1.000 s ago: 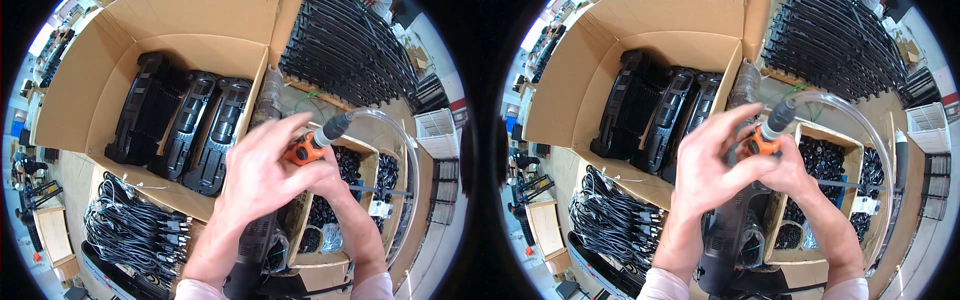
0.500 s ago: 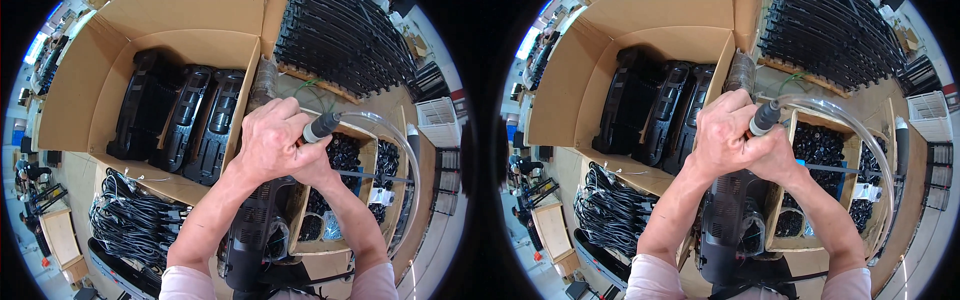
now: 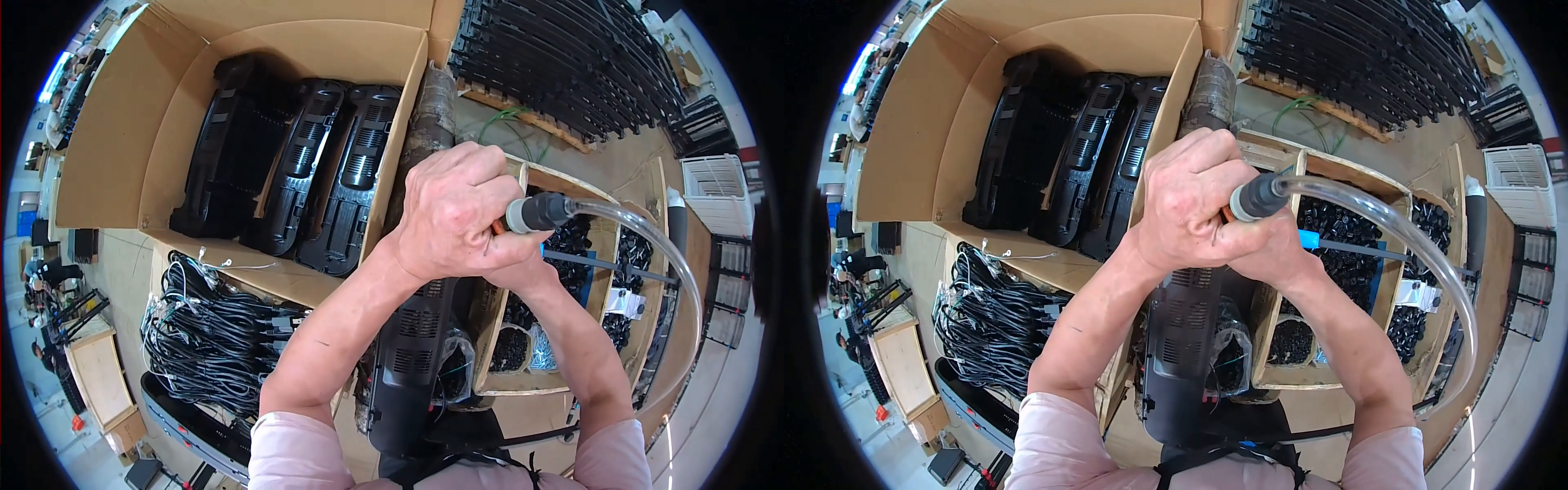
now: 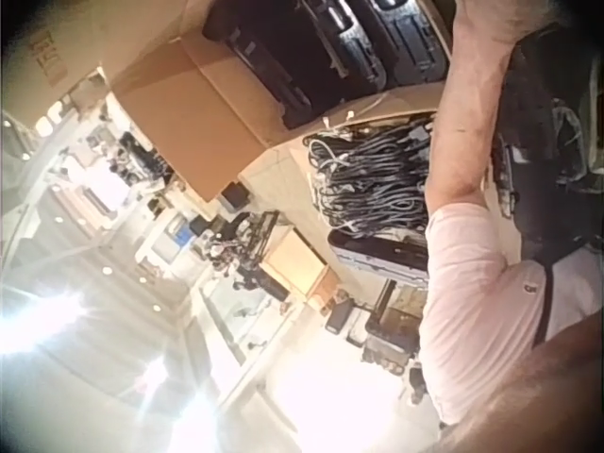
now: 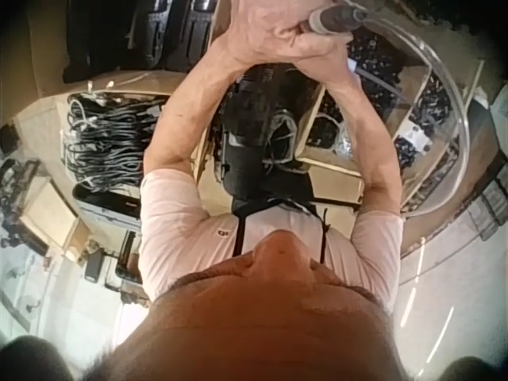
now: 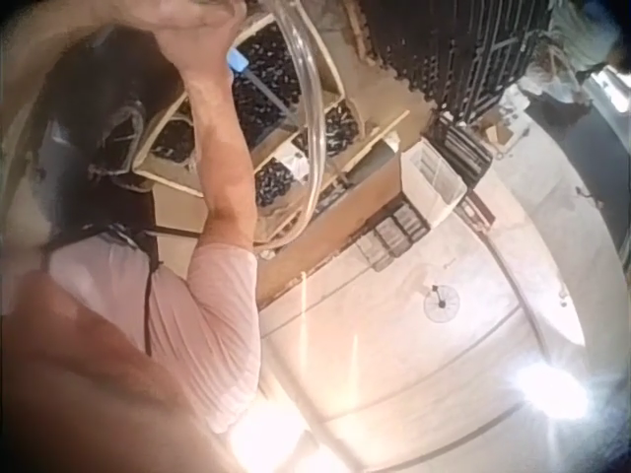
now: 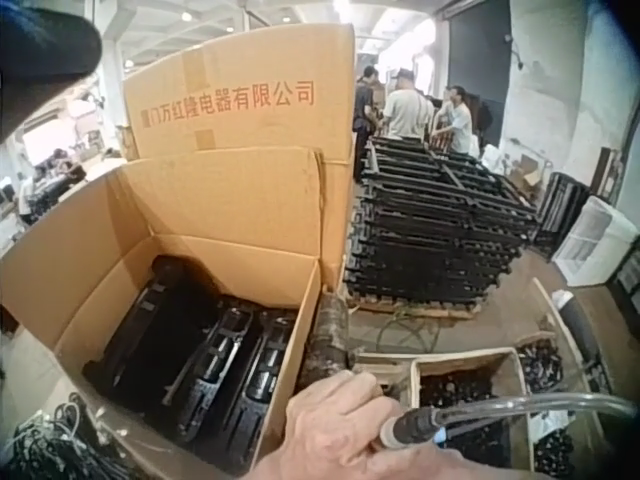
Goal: Assemble the main body of a leaf blower by connecting internal parts and using an electric screwdriver to fasten the casing.
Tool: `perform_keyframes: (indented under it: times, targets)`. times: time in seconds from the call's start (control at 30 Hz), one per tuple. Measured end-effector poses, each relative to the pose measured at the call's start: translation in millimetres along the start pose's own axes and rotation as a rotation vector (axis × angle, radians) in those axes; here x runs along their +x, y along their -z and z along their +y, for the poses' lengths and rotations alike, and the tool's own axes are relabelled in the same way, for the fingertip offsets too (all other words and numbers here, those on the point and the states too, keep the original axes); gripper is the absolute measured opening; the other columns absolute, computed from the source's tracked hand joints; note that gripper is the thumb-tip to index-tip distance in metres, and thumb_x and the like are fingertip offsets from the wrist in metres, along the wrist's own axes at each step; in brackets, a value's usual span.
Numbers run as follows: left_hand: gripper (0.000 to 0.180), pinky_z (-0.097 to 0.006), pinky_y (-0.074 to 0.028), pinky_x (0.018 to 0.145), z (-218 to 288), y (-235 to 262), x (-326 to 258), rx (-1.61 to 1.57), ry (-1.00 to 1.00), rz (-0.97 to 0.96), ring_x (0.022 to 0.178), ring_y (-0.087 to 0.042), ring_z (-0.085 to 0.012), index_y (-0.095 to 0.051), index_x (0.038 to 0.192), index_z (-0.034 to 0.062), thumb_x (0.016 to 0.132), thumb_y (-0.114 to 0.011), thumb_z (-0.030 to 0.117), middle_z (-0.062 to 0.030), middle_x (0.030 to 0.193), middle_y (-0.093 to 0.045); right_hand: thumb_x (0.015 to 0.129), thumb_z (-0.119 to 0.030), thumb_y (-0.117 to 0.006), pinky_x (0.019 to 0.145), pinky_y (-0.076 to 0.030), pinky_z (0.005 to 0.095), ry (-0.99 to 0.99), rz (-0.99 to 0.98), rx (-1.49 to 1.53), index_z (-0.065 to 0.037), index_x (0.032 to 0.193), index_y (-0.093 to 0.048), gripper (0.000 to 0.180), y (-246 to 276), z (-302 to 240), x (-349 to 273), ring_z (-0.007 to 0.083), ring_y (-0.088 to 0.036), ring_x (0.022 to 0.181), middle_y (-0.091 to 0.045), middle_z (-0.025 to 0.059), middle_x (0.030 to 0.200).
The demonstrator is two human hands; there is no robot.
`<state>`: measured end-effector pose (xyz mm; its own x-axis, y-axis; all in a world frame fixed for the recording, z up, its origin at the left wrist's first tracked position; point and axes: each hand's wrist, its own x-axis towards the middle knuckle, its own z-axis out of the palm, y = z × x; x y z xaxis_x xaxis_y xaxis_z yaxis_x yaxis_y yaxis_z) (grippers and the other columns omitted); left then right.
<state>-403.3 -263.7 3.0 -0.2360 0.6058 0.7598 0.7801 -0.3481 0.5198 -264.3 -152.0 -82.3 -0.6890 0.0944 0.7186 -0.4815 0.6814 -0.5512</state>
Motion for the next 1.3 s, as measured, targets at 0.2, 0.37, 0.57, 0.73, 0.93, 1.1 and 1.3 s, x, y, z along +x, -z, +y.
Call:
perform_keyframes:
  times: [0.2,0.37,0.57,0.73,0.93,1.1,1.3]
  targets:
    - [0.043,-0.039,-0.043,0.055,-1.3,5.8,-8.9,0.020,-0.006,0.029,0.062,-0.054,-0.0258,-0.058,0.066,0.0090,0.067,-0.085,0.043,-0.0055,0.070,-0.046,0.087,-0.011,-0.081,0.082,-0.055,0.0357,-0.272,0.068,0.053,-0.011,0.118,-0.065,0.035,-14.8,-29.5,11.4,0.0203,-0.068,0.094,-0.070,0.0062,0.104]
    - [0.041,-0.038,-0.045,0.055,0.6,2.0,-8.0,0.036,0.000,0.051,0.063,-0.056,-0.0252,-0.061,0.067,0.0095,0.067,-0.085,0.043,-0.0048,0.070,-0.048,0.084,-0.004,-0.079,0.075,-0.053,0.0326,-0.467,0.114,0.087,-0.006,0.104,-0.066,0.023,-18.0,-48.9,27.7,0.0165,-0.066,0.089,-0.067,0.0042,0.096]
    - [0.037,-0.036,-0.047,0.058,7.8,14.1,-9.8,0.051,0.083,0.029,0.066,-0.058,-0.0245,-0.067,0.076,0.0084,0.068,-0.086,0.040,-0.0053,0.073,-0.054,0.083,-0.003,-0.078,0.074,-0.054,0.0314,-0.528,0.026,0.020,-0.004,0.108,-0.066,0.027,-15.7,-47.0,31.4,0.0129,-0.066,0.089,-0.069,0.0021,0.098]
    - [0.019,-0.033,-0.047,0.067,45.3,53.7,-64.3,-0.713,1.061,0.568,0.076,-0.057,-0.0183,-0.065,0.108,0.0079,0.099,-0.067,0.025,-0.0055,0.090,-0.061,0.084,0.001,-0.074,0.080,-0.056,0.0280,-0.887,0.072,0.388,-0.002,0.113,-0.066,0.030,-16.9,-62.6,45.3,0.0107,-0.068,0.090,-0.071,0.0029,0.095]
    - [0.018,-0.032,-0.053,0.073,111.4,53.6,-135.0,-1.212,1.324,0.862,0.088,-0.062,-0.0203,-0.056,0.122,0.0039,0.107,-0.054,0.014,-0.0091,0.107,-0.064,0.085,-0.002,-0.076,0.088,-0.057,0.0309,-0.947,0.053,0.335,-0.003,0.115,-0.067,0.031,-9.2,-70.6,57.7,0.0132,-0.070,0.096,-0.075,0.0060,0.104]
    - [0.028,-0.026,-0.054,0.061,181.9,31.6,-180.1,-1.379,1.510,0.708,0.078,-0.068,-0.0169,-0.055,0.129,0.0031,0.112,-0.051,0.025,-0.0121,0.104,-0.070,0.088,-0.006,-0.074,0.096,-0.057,0.0380,-0.721,0.305,0.368,0.001,0.122,-0.063,0.036,23.0,-121.4,62.9,0.0224,-0.072,0.105,-0.076,0.0162,0.111]
    - [0.029,-0.024,-0.038,0.050,259.8,14.3,-227.8,-1.586,1.619,0.390,0.062,-0.052,-0.0108,-0.059,0.115,0.0036,0.113,-0.049,0.031,-0.0031,0.080,-0.058,0.092,-0.012,-0.066,0.112,-0.045,0.0513,-0.816,0.544,0.417,0.005,0.135,-0.052,0.048,40.8,-199.0,-23.7,0.0379,-0.068,0.117,-0.072,0.0263,0.117]
